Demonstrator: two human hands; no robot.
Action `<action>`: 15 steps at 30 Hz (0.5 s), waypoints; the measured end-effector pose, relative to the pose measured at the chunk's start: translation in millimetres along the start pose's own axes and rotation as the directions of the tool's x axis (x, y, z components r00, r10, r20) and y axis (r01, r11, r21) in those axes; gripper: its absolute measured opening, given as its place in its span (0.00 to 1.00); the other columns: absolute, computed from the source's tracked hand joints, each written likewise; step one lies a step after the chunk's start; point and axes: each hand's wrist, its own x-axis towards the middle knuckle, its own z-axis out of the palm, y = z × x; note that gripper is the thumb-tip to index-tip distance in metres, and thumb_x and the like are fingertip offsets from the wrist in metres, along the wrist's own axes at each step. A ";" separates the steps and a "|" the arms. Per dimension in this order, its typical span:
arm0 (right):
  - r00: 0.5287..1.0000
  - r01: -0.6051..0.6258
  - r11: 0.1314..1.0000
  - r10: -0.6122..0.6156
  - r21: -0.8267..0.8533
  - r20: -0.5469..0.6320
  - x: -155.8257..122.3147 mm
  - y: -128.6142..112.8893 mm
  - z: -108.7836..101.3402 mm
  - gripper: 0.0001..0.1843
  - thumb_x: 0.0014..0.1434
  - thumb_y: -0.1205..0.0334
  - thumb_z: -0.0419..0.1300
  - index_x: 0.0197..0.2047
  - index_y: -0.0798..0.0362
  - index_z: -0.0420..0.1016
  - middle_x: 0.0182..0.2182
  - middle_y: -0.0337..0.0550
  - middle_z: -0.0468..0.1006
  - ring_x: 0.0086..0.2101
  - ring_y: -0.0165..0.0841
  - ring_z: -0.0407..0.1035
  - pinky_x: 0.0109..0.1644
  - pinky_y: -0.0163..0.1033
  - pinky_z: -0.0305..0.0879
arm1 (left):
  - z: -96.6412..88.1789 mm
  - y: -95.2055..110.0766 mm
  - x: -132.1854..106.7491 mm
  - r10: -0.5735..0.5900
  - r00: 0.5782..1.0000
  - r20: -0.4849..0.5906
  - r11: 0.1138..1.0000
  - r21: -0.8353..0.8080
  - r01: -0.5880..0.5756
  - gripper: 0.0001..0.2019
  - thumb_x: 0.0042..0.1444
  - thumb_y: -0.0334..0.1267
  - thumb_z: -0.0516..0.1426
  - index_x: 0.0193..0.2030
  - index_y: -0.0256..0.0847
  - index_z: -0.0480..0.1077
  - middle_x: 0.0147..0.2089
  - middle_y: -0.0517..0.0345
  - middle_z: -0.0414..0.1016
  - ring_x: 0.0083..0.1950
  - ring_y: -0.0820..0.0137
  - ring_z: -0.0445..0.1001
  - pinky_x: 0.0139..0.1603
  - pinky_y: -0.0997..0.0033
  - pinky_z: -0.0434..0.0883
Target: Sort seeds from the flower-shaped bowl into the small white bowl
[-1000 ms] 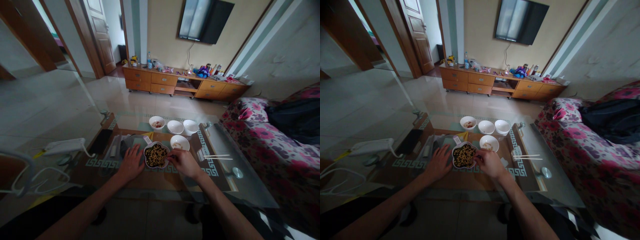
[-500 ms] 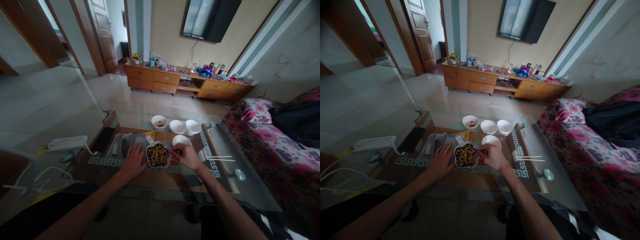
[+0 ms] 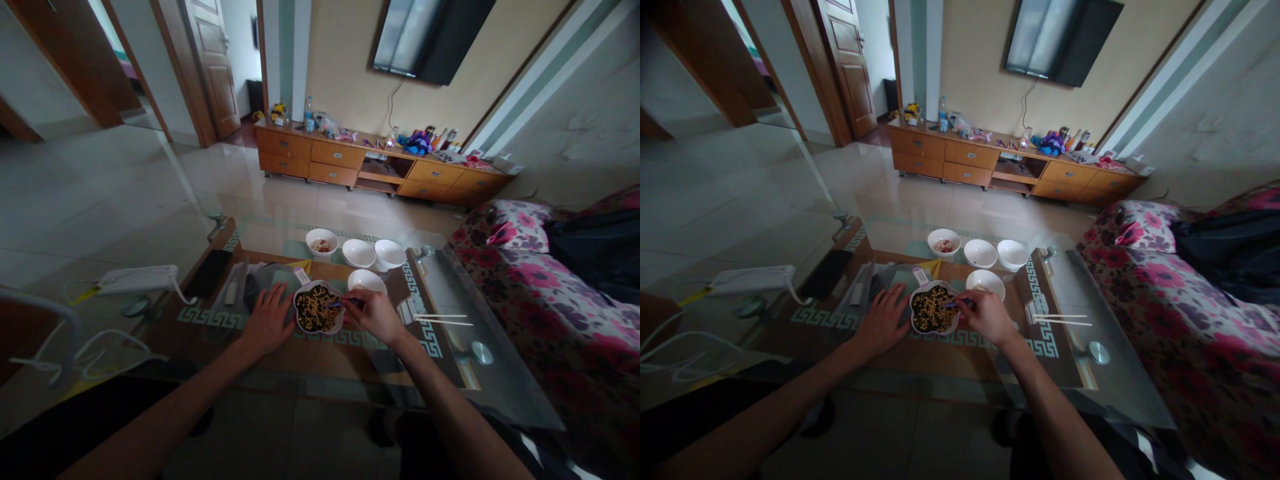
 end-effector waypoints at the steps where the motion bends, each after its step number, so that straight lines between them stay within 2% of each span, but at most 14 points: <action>1: 1.000 0.002 1.000 -0.001 -0.027 0.014 -3.8 3.0 -0.9 0.08 0.70 0.64 0.65 0.45 0.50 0.88 0.42 0.46 0.90 0.38 0.39 0.84 0.44 0.39 0.77 | 0.3 0.0 0.1 -0.002 1.000 0.003 1.000 -0.002 0.002 0.28 0.69 0.44 0.54 0.73 0.36 0.69 0.80 0.34 0.60 0.82 0.46 0.55 0.81 0.37 0.54; 8: 0.995 0.052 0.977 -0.032 -0.208 0.098 -16.9 7.6 2.7 0.10 0.72 0.65 0.64 0.52 0.48 0.87 0.45 0.46 0.90 0.42 0.40 0.85 0.47 0.40 0.78 | 1.2 -0.2 0.4 -0.005 1.000 -0.012 1.000 -0.021 0.005 0.27 0.70 0.45 0.55 0.72 0.37 0.69 0.80 0.36 0.61 0.83 0.47 0.55 0.82 0.39 0.54; 11: 0.988 0.058 0.964 -0.018 -0.260 0.151 -16.1 7.9 -1.6 0.09 0.72 0.64 0.66 0.51 0.47 0.88 0.43 0.45 0.90 0.42 0.42 0.86 0.45 0.40 0.78 | 0.4 0.1 0.2 -0.003 1.000 -0.001 1.000 -0.010 0.003 0.27 0.70 0.45 0.54 0.73 0.37 0.69 0.80 0.35 0.60 0.82 0.47 0.55 0.81 0.37 0.54; 15: 0.989 0.030 0.957 0.013 -0.289 0.146 -17.1 9.6 -6.1 0.09 0.71 0.64 0.66 0.48 0.46 0.89 0.40 0.44 0.90 0.40 0.42 0.86 0.44 0.40 0.78 | -0.1 0.6 0.1 0.000 1.000 -0.008 1.000 -0.005 0.000 0.27 0.69 0.44 0.55 0.72 0.37 0.69 0.80 0.35 0.60 0.82 0.47 0.56 0.81 0.38 0.54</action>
